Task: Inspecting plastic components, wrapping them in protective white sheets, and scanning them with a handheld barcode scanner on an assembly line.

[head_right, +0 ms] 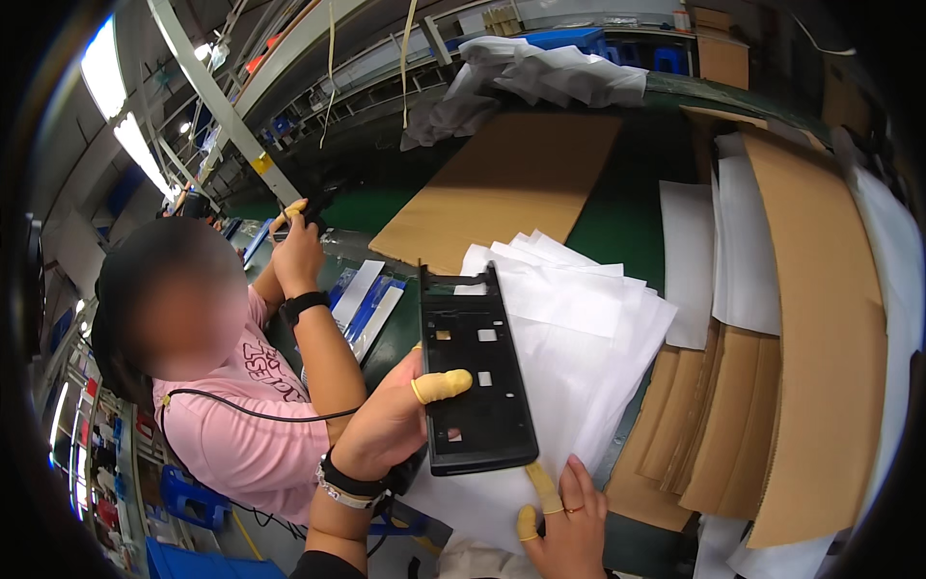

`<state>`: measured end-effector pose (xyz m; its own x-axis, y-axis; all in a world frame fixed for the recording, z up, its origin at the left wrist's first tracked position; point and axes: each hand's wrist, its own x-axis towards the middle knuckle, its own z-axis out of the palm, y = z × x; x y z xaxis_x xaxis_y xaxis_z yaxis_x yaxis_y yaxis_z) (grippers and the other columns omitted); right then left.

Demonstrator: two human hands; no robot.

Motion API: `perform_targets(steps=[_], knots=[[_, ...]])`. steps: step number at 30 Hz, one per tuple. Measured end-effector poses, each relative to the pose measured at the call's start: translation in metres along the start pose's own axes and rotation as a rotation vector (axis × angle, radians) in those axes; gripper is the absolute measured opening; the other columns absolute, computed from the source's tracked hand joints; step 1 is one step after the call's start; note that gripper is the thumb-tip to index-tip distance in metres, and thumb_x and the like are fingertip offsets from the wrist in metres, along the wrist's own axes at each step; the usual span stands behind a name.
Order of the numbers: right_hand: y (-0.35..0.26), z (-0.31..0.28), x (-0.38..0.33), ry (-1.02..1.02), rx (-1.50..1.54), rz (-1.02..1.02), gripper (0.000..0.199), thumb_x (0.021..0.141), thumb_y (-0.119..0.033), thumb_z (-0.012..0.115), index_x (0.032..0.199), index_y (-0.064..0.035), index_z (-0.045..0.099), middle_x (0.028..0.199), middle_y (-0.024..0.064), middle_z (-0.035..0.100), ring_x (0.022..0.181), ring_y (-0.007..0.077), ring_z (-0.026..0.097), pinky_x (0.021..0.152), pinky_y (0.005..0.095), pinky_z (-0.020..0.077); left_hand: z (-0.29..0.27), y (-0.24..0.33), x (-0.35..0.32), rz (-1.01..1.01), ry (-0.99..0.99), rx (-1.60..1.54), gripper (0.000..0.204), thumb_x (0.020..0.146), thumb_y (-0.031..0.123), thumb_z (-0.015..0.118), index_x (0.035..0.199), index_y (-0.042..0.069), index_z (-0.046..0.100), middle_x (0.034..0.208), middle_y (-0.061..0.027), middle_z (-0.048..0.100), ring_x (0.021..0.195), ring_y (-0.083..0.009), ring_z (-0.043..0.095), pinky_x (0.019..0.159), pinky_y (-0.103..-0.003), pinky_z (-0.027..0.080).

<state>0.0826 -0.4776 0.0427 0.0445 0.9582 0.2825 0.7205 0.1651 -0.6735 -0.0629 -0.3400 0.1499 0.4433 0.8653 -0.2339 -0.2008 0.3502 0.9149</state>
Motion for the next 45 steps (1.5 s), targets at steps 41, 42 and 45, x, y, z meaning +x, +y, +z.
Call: perform_targets(steps=[41,42,45], knots=[[0.002,0.0,-0.011,0.045,0.067,-0.018,0.047,0.085,-0.027,0.051,0.128,-0.0106,0.044,0.128,0.0182,0.042,0.122,0.0318,0.036,0.095,0.0477,0.0306,-0.07,0.064,0.237,0.647,0.775,1.577,0.06,0.085,0.037,0.055,0.128,0.0,0.035,0.108,-0.0219,0.047,0.098,-0.0406,0.051,0.077,-0.047,0.046],[0.002,-0.001,-0.013,0.034,0.05,-0.022,0.047,0.085,-0.026,0.051,0.128,-0.0109,0.043,0.129,0.0185,0.042,0.122,0.0318,0.036,0.095,0.0477,0.0309,-0.046,0.074,0.22,0.701,0.679,1.553,0.058,0.086,0.034,0.054,0.127,-0.002,0.035,0.108,-0.0228,0.047,0.096,-0.0411,0.051,0.076,-0.046,0.046],[0.007,-0.004,-0.016,0.049,0.054,-0.003,0.048,0.085,-0.026,0.05,0.129,-0.011,0.042,0.128,0.019,0.043,0.122,0.0316,0.036,0.095,0.0469,0.0315,0.04,0.068,0.151,0.845,0.222,1.465,0.037,0.087,0.021,0.052,0.114,-0.004,0.048,0.089,-0.0259,0.056,0.083,-0.0398,0.055,0.072,-0.044,0.045]])
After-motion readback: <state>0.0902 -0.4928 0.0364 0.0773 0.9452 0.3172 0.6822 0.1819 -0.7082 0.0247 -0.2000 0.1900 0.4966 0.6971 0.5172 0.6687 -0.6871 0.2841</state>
